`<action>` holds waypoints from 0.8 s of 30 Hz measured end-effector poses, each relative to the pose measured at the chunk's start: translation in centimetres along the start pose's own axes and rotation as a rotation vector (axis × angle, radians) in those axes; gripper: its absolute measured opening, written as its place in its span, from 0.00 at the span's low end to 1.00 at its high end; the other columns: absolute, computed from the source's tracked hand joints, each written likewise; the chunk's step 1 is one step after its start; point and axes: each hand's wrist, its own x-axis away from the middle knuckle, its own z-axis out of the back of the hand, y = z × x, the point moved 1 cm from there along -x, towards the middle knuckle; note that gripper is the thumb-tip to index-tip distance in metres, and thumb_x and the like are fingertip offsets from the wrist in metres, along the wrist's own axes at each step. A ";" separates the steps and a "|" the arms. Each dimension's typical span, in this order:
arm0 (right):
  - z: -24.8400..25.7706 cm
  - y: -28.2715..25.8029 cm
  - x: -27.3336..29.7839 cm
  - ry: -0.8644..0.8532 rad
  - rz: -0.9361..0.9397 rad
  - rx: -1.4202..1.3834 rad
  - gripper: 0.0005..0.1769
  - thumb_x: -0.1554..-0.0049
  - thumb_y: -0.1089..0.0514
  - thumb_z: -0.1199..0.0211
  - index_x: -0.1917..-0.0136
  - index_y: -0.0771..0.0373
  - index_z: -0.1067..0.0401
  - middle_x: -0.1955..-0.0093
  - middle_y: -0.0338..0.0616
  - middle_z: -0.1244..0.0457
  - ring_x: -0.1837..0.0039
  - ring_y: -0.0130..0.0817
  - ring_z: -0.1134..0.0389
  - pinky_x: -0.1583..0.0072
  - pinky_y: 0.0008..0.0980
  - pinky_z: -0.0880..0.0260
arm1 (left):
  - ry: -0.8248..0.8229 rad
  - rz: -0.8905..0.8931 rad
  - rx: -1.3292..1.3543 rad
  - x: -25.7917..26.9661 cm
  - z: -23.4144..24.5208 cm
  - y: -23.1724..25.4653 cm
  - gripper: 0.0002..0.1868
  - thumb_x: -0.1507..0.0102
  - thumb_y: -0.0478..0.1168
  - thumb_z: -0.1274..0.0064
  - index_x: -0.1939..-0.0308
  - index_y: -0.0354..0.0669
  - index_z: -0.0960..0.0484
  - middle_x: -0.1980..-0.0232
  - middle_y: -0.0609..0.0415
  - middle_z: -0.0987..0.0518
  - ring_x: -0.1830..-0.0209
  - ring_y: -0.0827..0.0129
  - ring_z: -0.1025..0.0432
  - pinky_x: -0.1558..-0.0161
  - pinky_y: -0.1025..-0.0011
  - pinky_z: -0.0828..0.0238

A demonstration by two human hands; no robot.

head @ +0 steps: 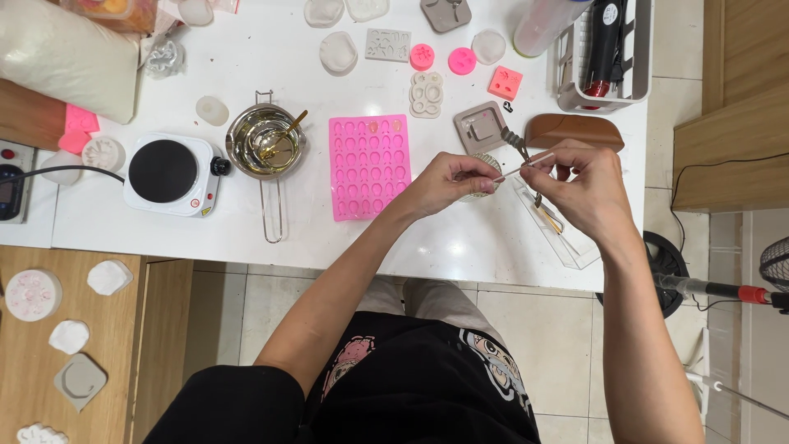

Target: Threading and securing a candle wick into a container and preparing it for pouring wax.

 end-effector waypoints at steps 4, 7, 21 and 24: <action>0.0 -0.3 0.1 -0.008 0.004 0.000 0.07 0.46 0.57 0.27 0.62 0.61 0.21 0.56 0.42 0.30 0.61 0.31 0.40 0.49 0.32 0.43 | -0.001 0.017 0.012 -0.2 0.4 -0.1 0.08 0.34 0.37 0.39 0.52 0.42 0.14 0.63 0.54 0.15 0.61 0.78 0.22 0.53 0.76 0.21; -0.1 -0.3 0.1 -0.011 0.012 0.006 0.07 0.46 0.57 0.28 0.62 0.61 0.21 0.55 0.43 0.30 0.60 0.31 0.40 0.49 0.31 0.43 | -0.001 0.005 -0.005 -0.4 0.4 -0.4 0.08 0.36 0.36 0.38 0.53 0.41 0.13 0.65 0.53 0.15 0.64 0.77 0.22 0.56 0.76 0.20; 0.1 -1.0 0.1 0.013 0.020 0.032 0.04 0.46 0.58 0.28 0.59 0.61 0.20 0.57 0.42 0.31 0.60 0.30 0.40 0.49 0.30 0.43 | 0.094 -0.082 -0.145 -0.8 0.0 -0.5 0.08 0.37 0.40 0.36 0.53 0.49 0.11 0.61 0.57 0.13 0.59 0.79 0.21 0.50 0.75 0.24; 0.1 -0.5 0.1 0.019 0.023 0.034 0.05 0.46 0.58 0.27 0.60 0.60 0.20 0.57 0.41 0.31 0.60 0.31 0.40 0.48 0.31 0.43 | 0.110 -0.074 -0.157 -0.6 0.3 -0.9 0.09 0.37 0.40 0.35 0.53 0.48 0.11 0.59 0.56 0.13 0.56 0.76 0.20 0.47 0.74 0.24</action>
